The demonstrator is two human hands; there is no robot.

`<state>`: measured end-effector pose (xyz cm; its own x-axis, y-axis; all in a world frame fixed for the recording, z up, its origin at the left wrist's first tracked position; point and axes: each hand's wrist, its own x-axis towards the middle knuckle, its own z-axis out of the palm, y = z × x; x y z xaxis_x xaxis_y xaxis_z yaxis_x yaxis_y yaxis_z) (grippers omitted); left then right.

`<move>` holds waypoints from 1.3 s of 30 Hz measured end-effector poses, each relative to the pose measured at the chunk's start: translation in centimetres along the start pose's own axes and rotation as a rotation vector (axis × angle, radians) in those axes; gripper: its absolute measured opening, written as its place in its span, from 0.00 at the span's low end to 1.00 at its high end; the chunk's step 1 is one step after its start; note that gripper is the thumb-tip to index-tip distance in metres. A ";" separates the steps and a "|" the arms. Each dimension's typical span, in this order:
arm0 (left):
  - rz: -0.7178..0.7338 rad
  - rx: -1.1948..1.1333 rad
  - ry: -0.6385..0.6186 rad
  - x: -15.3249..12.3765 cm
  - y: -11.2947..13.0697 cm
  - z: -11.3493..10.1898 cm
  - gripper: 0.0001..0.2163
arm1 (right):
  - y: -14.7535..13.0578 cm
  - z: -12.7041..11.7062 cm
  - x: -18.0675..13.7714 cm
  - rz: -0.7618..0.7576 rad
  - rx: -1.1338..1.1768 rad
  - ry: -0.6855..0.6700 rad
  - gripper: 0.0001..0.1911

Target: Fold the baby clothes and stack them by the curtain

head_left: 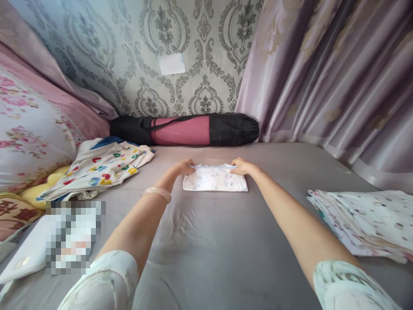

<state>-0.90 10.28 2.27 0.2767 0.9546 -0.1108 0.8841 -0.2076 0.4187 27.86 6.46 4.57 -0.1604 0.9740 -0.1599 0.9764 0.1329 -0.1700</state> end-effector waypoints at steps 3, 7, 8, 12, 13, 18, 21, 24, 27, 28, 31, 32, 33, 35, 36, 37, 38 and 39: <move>0.013 -0.058 0.021 -1.0 0.5 -0.5 0.10 | 0.2 0.0 -0.5 -0.029 0.014 0.067 0.15; 0.085 -0.179 0.073 -3.2 1.2 -2.5 0.11 | 0.9 -1.1 -1.9 -0.102 0.187 0.136 0.10; 0.119 -0.245 0.086 -3.8 1.4 -3.2 0.11 | 1.0 -1.5 -2.4 -0.123 0.238 0.154 0.09; 0.259 -0.508 0.076 -6.1 2.1 -5.7 0.16 | 1.0 -3.8 -4.7 -0.197 0.383 0.245 0.09; 0.282 -0.520 0.084 -6.6 2.3 -6.2 0.16 | 0.8 -4.2 -5.4 -0.203 0.399 0.271 0.09; 0.350 -0.317 0.257 -9.6 2.9 -6.5 0.14 | -0.2 -4.3 -9.5 -0.246 0.332 0.424 0.09; 0.345 -0.097 0.306 -12.3 3.0 -5.3 0.13 | -0.5 -2.5 -12.0 -0.284 0.251 0.422 0.14; 0.371 0.034 0.326 -15.3 3.0 -3.3 0.13 | -0.6 -0.2 -14.4 -0.327 0.169 0.421 0.16; 0.440 0.121 0.359 -17.7 2.7 -1.1 0.16 | -0.7 2.0 -16.3 -0.374 0.067 0.429 0.18; 0.466 0.147 0.362 -18.3 2.5 -0.4 0.17 | -0.8 2.6 -16.8 -0.393 0.039 0.425 0.19; 0.528 0.224 0.328 -19.6 2.0 1.1 0.19 | -0.9 3.9 -18.1 -0.447 -0.011 0.405 0.19; 0.540 0.246 0.311 -19.9 2.0 1.5 0.19 | -0.9 4.2 -18.4 -0.462 -0.020 0.396 0.19; 0.546 0.266 0.297 -20.1 1.9 1.8 0.19 | -0.9 4.4 -18.6 -0.475 -0.026 0.385 0.19; 0.550 0.292 0.279 -20.5 1.9 2.1 0.19 | -1.0 4.7 -19.1 -0.490 -0.029 0.360 0.18; 0.550 0.299 0.273 -20.7 1.9 2.2 0.19 | -1.0 4.8 -19.3 -0.492 -0.030 0.350 0.18; 0.549 0.304 0.268 -20.8 1.8 2.3 0.19 | -1.0 4.9 -19.6 -0.491 -0.033 0.342 0.19; 0.548 0.310 0.259 -20.9 1.8 2.4 0.19 | -1.0 4.9 -19.7 -0.491 -0.038 0.335 0.20; 0.547 0.316 0.248 -21.0 1.7 2.5 0.20 | -0.9 5.0 -19.9 -0.494 -0.047 0.328 0.21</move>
<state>-4.31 -10.68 3.07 0.6541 0.7074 0.2677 0.7195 -0.6911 0.0680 29.42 -13.98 3.07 -0.5516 0.7996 0.2375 0.8040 0.5855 -0.1037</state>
